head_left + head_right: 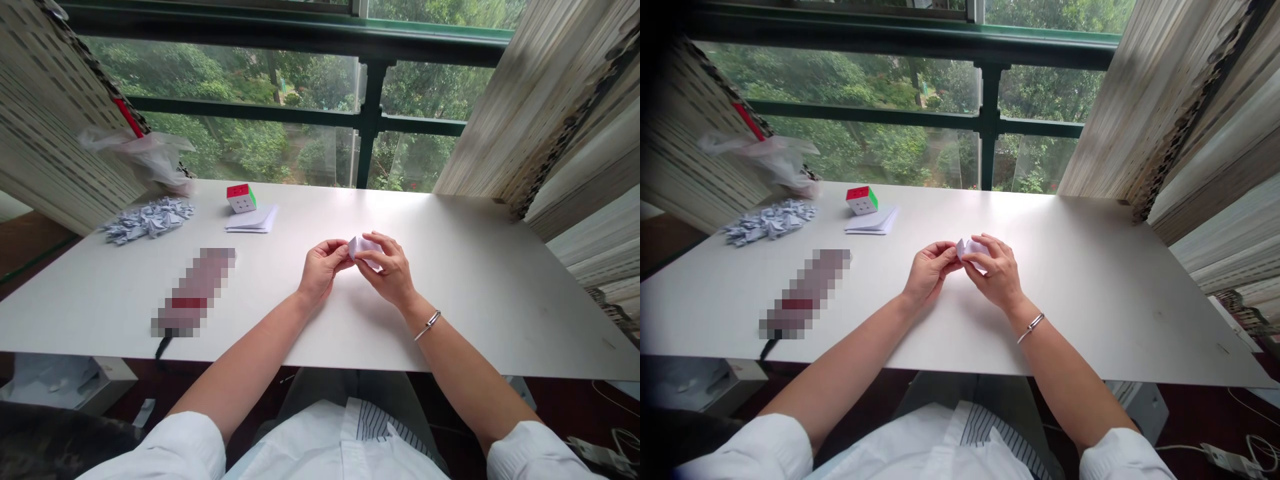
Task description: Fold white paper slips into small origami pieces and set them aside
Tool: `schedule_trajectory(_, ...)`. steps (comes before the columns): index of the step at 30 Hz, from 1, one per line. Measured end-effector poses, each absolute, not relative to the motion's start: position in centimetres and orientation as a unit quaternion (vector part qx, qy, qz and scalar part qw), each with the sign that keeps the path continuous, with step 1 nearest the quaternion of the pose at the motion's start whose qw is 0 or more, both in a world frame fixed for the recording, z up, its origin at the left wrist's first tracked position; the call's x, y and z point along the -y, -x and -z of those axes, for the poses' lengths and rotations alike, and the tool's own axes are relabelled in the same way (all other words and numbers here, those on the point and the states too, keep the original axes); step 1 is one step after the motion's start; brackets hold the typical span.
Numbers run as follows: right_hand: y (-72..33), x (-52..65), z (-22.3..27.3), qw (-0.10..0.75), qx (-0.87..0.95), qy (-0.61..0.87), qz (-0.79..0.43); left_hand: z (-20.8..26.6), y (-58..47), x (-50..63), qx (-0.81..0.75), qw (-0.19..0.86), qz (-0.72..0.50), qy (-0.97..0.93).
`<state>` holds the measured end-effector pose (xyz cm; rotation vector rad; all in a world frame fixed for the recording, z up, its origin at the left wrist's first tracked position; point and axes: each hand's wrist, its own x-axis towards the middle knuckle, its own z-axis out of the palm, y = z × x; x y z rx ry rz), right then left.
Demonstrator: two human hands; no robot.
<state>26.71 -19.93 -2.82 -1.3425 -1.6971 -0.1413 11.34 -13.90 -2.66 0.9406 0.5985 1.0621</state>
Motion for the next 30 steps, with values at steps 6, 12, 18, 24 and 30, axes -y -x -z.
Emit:
schedule_trajectory(6, -26.4, 20.0, 2.8, 0.466, 0.685, 0.555, 0.07, 2.9, -11.7, 14.1, -0.272, 0.7, -0.496, -0.435)
schedule_trajectory(12, -25.9, 20.0, 2.8, 0.489, 0.661, 0.567, 0.032, 3.4, -12.1, 14.2, -0.264, 0.686, -0.517, -0.439)
schedule_trajectory(18, -25.5, 20.1, 2.6, 0.478, 0.649, 0.592, 0.012, 3.5, -12.2, 14.3, -0.269, 0.673, -0.526, -0.444)
schedule_trajectory(24, -25.4, 20.1, 2.7, 0.468, 0.644, 0.605, -0.004, 3.5, -12.2, 14.2, -0.287, 0.657, -0.521, -0.463)
schedule_trajectory(30, -25.6, 20.1, 2.5, 0.49, 0.627, 0.604, -0.033, 3.6, -12.1, 14.0, -0.298, 0.604, -0.535, -0.509)
